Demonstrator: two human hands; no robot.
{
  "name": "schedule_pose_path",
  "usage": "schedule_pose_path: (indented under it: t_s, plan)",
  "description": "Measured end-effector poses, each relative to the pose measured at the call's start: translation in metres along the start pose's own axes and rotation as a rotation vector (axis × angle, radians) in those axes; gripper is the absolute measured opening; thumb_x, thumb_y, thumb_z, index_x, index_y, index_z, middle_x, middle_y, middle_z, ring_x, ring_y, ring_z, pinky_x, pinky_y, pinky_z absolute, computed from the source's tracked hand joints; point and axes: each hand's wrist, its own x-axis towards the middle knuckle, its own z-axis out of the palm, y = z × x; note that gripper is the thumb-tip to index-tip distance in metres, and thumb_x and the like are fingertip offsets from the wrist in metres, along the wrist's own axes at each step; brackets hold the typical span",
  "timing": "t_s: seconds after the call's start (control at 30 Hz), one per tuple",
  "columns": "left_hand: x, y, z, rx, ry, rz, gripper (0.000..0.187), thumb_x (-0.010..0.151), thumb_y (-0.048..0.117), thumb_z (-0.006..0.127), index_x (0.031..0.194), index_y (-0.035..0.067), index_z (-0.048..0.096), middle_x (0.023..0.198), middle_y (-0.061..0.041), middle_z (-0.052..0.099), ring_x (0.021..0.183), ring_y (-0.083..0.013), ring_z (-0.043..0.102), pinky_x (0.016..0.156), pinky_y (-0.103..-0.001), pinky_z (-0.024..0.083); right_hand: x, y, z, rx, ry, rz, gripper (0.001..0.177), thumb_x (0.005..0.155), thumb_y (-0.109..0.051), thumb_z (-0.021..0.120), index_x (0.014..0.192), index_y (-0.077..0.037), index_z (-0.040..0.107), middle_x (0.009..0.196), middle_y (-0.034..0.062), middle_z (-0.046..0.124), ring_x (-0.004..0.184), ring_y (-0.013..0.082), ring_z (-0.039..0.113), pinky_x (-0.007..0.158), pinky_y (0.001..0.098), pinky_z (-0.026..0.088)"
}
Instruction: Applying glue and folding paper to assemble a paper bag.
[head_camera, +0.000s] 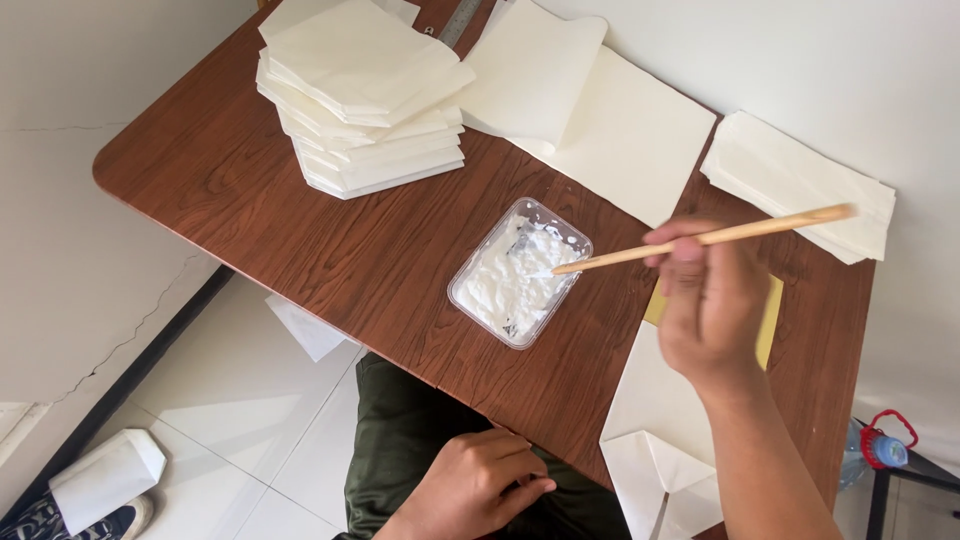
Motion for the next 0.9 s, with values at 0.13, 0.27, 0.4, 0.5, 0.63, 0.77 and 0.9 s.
schedule_pose_path:
  t_s: [0.13,0.27,0.4,0.5,0.63,0.77,0.9]
  plan:
    - [0.004,0.003,0.009,0.188,0.023,0.117,0.015,0.107,0.016,0.063,0.100,0.003,0.067,0.088,-0.008,0.064,0.077,-0.0269,0.060,0.063,-0.039,0.049,-0.009,0.008,-0.005,-0.166,-0.142,-0.073,0.033,0.113,-0.017,0.035,0.106,-0.002,0.063,0.089,0.0060,0.070,0.069,0.0182,0.063,0.063,0.0324,0.048]
    - [0.013,0.012,0.014,0.369,0.076,0.181,0.015,0.102,0.015,0.069,0.115,0.008,0.068,0.111,-0.011,0.063,0.097,-0.0309,0.060,0.078,-0.044,0.046,-0.018,0.009,-0.019,-0.152,-0.264,-0.061,0.027,0.111,-0.012,0.036,0.110,-0.004,0.061,0.094,0.0035,0.073,0.081,0.0165,0.073,0.067,0.0304,0.052]
    - [0.028,0.011,0.028,0.399,0.029,0.160,0.024,0.107,0.024,0.057,0.124,0.008,0.064,0.123,-0.013,0.061,0.111,-0.0335,0.059,0.081,-0.046,0.044,-0.028,0.013,-0.034,-0.202,-0.228,-0.096,0.026,0.111,-0.012,0.037,0.108,-0.006,0.063,0.095,0.0000,0.073,0.074,0.0189,0.056,0.074,0.0343,0.045]
    - [0.038,0.001,0.041,0.429,-0.028,0.205,0.028,0.102,0.021,0.063,0.127,0.009,0.063,0.128,-0.012,0.061,0.118,-0.0325,0.060,0.080,-0.045,0.044,-0.033,0.015,-0.044,-0.196,-0.209,-0.143,0.030,0.111,-0.013,0.034,0.109,-0.005,0.062,0.102,-0.0001,0.072,0.082,0.0186,0.066,0.088,0.0358,0.043]
    - [0.050,-0.012,0.054,0.438,-0.129,0.251,0.039,0.097,0.024,0.067,0.133,0.009,0.061,0.139,-0.015,0.062,0.126,-0.0334,0.060,0.103,-0.052,0.044,-0.041,0.021,-0.055,-0.057,-0.070,-0.070,0.035,0.113,-0.020,0.032,0.106,-0.002,0.062,0.095,0.0061,0.068,0.070,0.0166,0.059,0.072,0.0318,0.045]
    - [0.063,-0.018,0.052,0.451,-0.181,0.324,0.031,0.096,0.029,0.067,0.120,0.009,0.067,0.129,-0.009,0.068,0.119,-0.0324,0.061,0.090,-0.053,0.044,-0.048,0.025,-0.067,0.177,0.183,0.182,0.036,0.115,-0.024,0.033,0.105,0.004,0.054,0.087,0.0152,0.059,0.060,0.0177,0.057,0.053,0.0279,0.047]
    - [0.081,-0.021,0.056,0.488,-0.246,0.405,0.031,0.096,0.036,0.065,0.114,0.010,0.067,0.117,-0.008,0.066,0.103,-0.0302,0.059,0.082,-0.047,0.044,-0.076,0.028,-0.098,0.217,0.313,0.387,0.038,0.115,-0.036,0.035,0.112,0.000,0.046,0.089,0.0177,0.053,0.052,0.0136,0.048,0.053,0.0252,0.041]
